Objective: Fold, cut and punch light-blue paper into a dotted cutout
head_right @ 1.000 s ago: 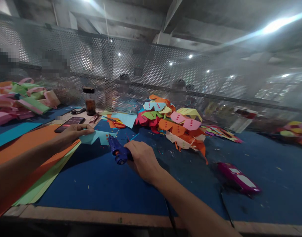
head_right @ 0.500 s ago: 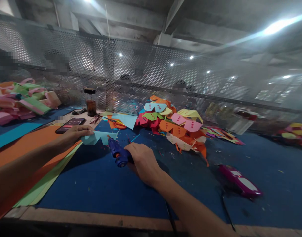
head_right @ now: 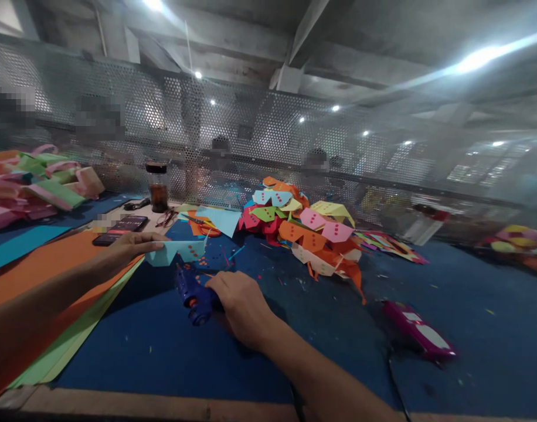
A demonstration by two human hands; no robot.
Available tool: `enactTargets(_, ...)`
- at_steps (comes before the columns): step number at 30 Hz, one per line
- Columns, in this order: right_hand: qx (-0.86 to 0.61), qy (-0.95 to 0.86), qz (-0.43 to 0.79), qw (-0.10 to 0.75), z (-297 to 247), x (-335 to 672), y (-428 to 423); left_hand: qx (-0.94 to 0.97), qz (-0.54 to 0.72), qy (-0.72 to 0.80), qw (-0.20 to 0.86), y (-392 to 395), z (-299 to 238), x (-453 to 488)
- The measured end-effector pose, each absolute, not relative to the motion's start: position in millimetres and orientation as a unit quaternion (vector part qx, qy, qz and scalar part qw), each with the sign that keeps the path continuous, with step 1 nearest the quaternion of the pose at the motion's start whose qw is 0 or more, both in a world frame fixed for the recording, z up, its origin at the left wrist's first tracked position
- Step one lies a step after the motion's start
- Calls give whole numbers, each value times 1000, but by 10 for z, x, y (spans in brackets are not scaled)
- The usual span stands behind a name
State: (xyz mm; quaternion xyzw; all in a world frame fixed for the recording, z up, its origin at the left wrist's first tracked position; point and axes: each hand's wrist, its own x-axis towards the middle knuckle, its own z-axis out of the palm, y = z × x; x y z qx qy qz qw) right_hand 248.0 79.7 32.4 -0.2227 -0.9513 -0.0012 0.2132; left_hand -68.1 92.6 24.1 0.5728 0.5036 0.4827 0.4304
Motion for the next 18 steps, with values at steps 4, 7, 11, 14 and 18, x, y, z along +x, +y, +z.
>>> enactTargets(4,-216,-955,-1,205,298,2475,805,595,480,503,403,930,234,-681)
enactTargets(7,-212,-955,1,208,298,2479,812,599,483,511,383,939,251,-686)
enactTargets(11,-212,-954,8,211,327,2478,806,608,478,523,359,945,286,-701)
enactTargets(14,-215,-951,11,221,343,2478,797,620,463,523,356,921,309,-691)
enactTargets(18,-221,-948,8,229,335,2476,784,609,456,529,376,870,332,-631)
